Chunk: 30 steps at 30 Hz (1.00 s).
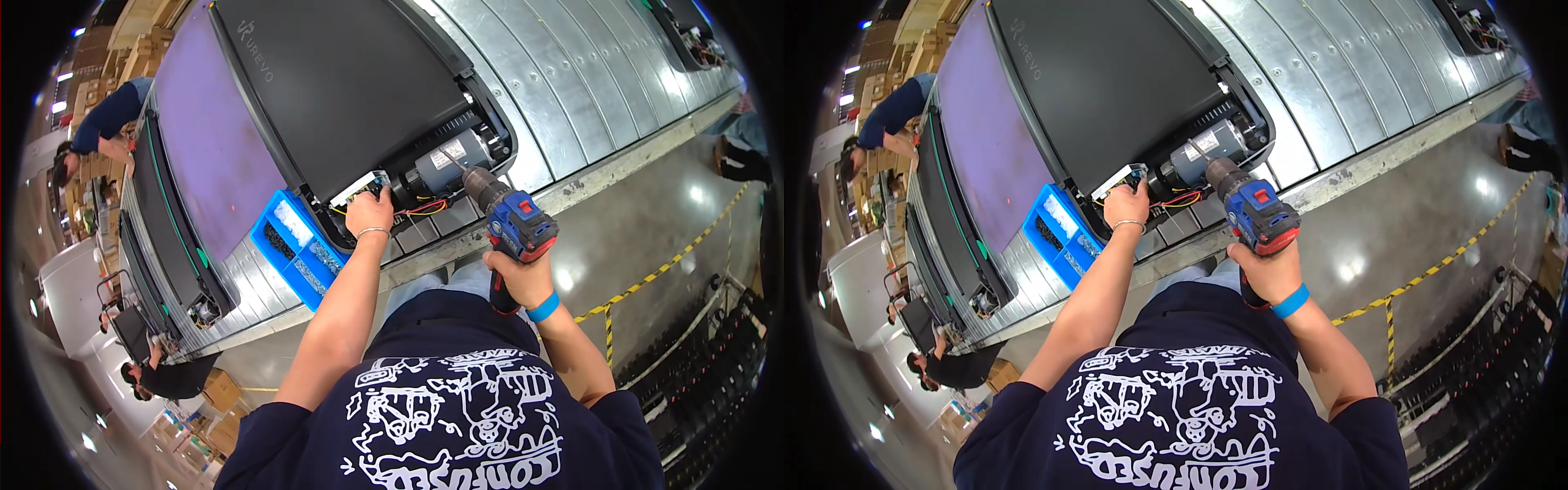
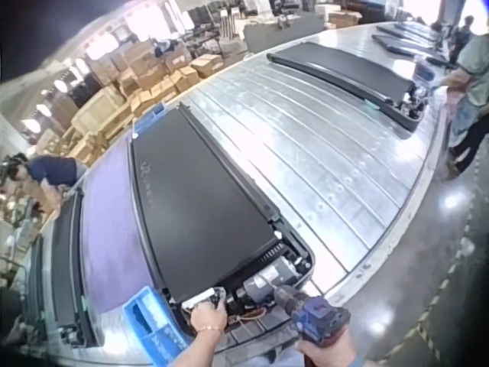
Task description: Assembling electronic circuit boards onto treadmill motor bases using a power drill on a factory assembly line.
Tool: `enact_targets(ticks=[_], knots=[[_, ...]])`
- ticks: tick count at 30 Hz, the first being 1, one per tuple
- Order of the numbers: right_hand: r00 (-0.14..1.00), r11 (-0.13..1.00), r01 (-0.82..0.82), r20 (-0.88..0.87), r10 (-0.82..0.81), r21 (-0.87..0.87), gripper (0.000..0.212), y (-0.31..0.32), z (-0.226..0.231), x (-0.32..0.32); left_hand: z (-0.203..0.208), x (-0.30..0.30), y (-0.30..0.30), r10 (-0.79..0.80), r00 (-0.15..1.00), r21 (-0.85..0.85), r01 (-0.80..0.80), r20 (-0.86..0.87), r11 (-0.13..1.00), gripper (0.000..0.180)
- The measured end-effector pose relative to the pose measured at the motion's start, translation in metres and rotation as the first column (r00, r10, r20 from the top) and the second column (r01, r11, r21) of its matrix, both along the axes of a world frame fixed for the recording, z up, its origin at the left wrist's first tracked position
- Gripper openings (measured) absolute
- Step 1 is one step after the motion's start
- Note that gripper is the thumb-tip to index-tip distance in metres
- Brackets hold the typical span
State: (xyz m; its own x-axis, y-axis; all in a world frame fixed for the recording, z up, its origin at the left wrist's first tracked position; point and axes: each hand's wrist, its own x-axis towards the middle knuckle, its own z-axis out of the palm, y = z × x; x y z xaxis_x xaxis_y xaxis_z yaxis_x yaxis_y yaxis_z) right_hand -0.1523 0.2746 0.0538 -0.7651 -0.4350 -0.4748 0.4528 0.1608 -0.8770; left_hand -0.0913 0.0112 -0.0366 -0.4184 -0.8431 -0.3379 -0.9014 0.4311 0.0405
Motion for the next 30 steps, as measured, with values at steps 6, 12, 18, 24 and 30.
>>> enact_targets(ticks=[6,12,18,24,30], knots=[[0.999,1.000,-0.008,0.043,0.007,0.015,0.038,-0.007,0.011,-0.005,-0.016,0.013,0.000,-0.061,0.995,-0.031,0.059,-0.081,0.998,0.044],[0.995,0.994,-0.085,-0.042,0.088,0.066,0.039,0.000,0.015,0.000,-0.014,0.022,0.006,0.035,0.986,0.016,-0.033,-0.160,0.999,0.036],[0.999,0.999,-0.042,-0.003,0.042,-0.002,0.036,-0.010,0.029,0.005,-0.016,0.057,0.008,0.110,0.915,0.039,-0.104,-0.389,0.994,0.032],[0.997,0.999,-0.053,0.057,0.053,-0.009,0.036,-0.015,0.023,0.005,-0.021,0.192,-0.027,0.139,0.747,-0.313,-0.429,-0.650,0.847,0.019],[0.997,0.996,-0.082,0.001,0.082,-0.031,0.034,-0.040,0.038,0.030,-0.059,0.309,-0.073,0.449,0.875,0.024,-0.453,-0.182,0.891,0.015]])
